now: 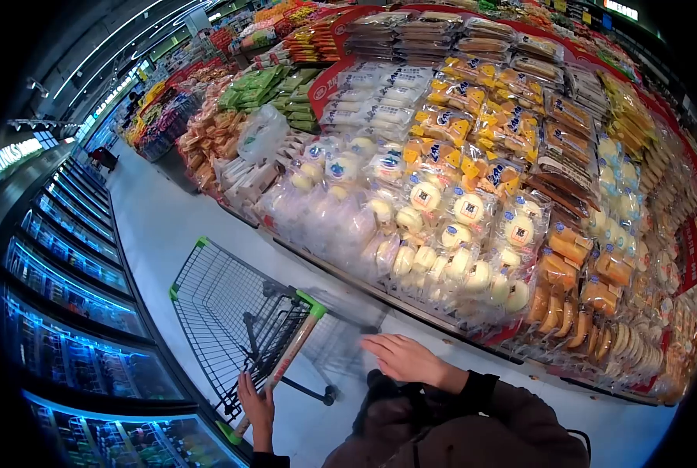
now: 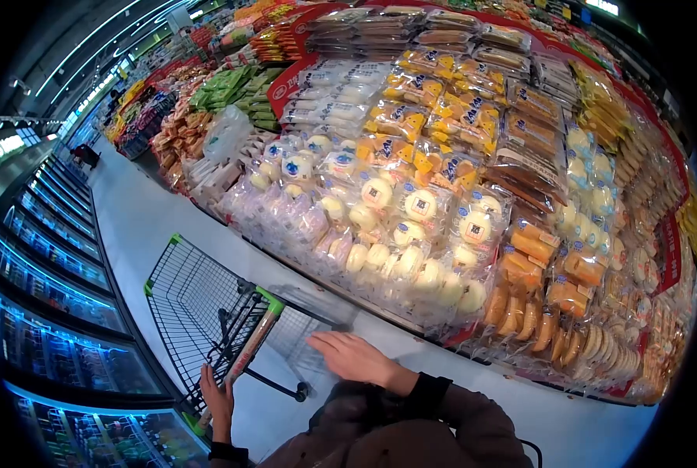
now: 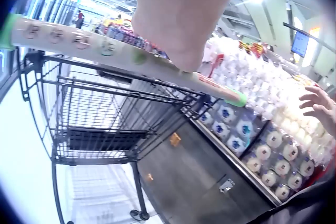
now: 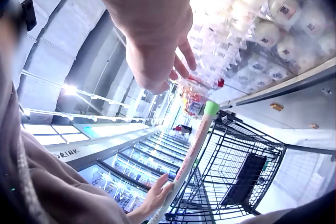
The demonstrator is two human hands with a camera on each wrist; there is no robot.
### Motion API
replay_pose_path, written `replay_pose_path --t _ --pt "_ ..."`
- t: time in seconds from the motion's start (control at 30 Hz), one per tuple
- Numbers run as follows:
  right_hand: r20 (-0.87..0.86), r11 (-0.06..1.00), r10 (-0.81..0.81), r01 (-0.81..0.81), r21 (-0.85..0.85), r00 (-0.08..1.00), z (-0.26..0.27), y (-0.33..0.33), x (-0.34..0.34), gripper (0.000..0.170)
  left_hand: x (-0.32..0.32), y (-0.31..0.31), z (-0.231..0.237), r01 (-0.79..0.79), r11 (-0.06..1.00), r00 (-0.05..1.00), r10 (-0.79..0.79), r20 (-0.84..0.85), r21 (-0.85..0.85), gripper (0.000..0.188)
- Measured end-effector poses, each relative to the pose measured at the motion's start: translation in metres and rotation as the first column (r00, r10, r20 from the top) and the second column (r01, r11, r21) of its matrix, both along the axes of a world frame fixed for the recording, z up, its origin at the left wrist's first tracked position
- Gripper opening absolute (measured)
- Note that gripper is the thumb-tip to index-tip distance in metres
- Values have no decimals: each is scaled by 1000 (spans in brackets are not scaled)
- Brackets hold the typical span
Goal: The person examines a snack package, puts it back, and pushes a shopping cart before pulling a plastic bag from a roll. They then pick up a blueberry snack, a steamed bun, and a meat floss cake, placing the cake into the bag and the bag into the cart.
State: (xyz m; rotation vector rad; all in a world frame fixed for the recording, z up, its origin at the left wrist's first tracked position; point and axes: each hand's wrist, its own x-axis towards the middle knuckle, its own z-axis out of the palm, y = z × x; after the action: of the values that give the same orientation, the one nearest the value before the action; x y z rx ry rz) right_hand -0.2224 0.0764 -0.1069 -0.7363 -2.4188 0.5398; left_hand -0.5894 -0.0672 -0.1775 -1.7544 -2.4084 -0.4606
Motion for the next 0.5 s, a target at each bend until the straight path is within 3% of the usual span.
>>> replay_pose_path --t 0.03,0.13,0.23,0.33,0.4,0.47,0.5 --pt "-5 999 32 -32 -27 999 -2 4 -9 47 -9 -13 -9 -71 997 997 72 30 -29 58" --pt "-2 997 83 -83 -11 997 -27 16 -45 49 -28 -51 -27 -83 994 992 89 86 -69 60" --pt "106 982 123 -136 127 987 -41 31 -87 52 -39 -78 -33 -99 991 994 102 26 -90 60" --pt "292 955 59 -139 262 954 -73 48 -140 54 -57 -95 -30 -114 991 993 114 -9 -71 54" --pt "312 952 78 -164 259 947 -86 57 -163 46 -75 -110 -35 -169 975 982 179 55 -144 51" --pt "302 944 82 -172 283 950 -104 67 -184 38 -76 -109 -21 -151 976 983 165 80 -154 35" --pt "371 970 106 -178 164 922 -99 70 -194 26 -77 -107 -14 -152 967 976 179 122 -203 32"
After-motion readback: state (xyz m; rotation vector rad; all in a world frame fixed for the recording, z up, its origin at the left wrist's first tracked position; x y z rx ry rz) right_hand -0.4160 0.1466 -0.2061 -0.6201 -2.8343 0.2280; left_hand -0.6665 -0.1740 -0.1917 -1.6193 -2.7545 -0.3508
